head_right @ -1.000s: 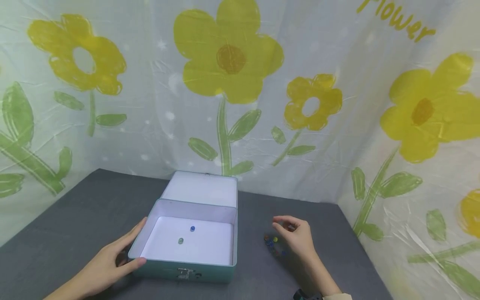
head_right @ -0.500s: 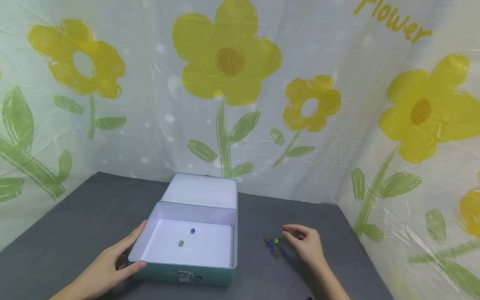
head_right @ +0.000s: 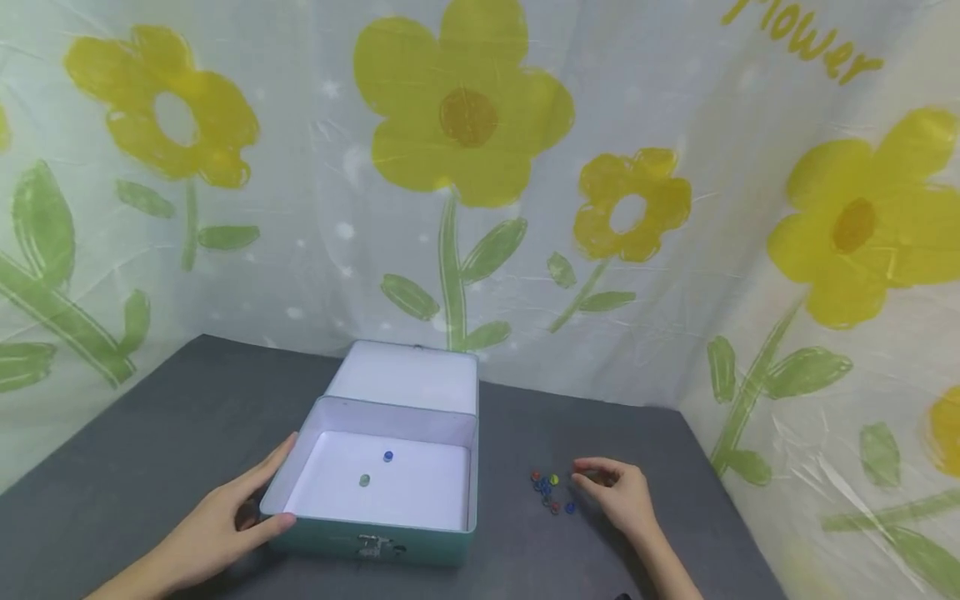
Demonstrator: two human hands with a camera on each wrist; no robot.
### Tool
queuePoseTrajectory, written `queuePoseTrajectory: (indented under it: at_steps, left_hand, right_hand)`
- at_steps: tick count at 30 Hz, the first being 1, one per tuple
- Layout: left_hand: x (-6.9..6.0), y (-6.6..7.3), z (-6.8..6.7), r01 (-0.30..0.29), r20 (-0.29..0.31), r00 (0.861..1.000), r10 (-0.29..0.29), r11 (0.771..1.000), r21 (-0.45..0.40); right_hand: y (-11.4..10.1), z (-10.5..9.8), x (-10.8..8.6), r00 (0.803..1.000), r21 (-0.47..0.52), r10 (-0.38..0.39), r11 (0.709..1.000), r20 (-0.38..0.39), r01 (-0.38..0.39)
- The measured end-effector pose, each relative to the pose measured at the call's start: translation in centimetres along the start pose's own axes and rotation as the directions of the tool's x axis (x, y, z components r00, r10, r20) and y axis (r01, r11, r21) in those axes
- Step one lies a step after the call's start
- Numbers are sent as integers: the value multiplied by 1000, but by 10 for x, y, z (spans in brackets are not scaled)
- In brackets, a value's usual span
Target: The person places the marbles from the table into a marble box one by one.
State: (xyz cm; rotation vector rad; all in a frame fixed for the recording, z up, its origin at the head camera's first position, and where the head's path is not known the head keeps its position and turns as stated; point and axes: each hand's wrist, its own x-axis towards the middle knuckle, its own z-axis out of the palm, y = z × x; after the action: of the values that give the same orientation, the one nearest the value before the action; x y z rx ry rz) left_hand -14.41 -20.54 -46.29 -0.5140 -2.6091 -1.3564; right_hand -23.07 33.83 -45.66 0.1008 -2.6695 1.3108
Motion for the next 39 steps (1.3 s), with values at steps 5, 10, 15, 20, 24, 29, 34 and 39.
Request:
queuePoseTrajectory:
  at_steps: [5, 10, 15, 20, 24, 29, 34, 39]
  left_hand:
    - [0, -1, 1, -11, -2, 1000, 11, 1000, 5]
    - [1, 0, 0, 9, -5, 1000, -9, 1000, 21]
    - [1, 0, -1, 12, -12, 1000, -12, 999, 33]
    - [2, -1, -1, 5, -11, 1000, -5, 1000, 27]
    - [0, -4, 0, -14, -8, 1000, 14, 1000, 1]
    - [-1, -5, 1, -29, 0, 1000, 29, 999, -26]
    - [1, -3, 3, -32, 16, 999, 32, 999, -32]
    - [3, -3, 0, -22, -7, 1000, 22, 1000, -17]
  right_hand:
    - [3, 0, -2, 1000, -41, -21, 999, 18, 22]
    - [4, 1, 2, 999, -39, -46, 998, 14, 47]
    - [4, 2, 5, 998, -57, -59, 997, 16, 60]
    - [5, 3, 4, 999, -71, -46, 996, 22, 48]
    - [5, 5, 2, 999, -66, -32, 997, 30, 34]
    - [5, 2, -3, 997, -52, -46, 997, 62, 49]
    - [3, 0, -8, 998, -35, -20, 999, 58, 22]
    - [-1, 0, 1, 992, -4, -55, 998, 116, 55]
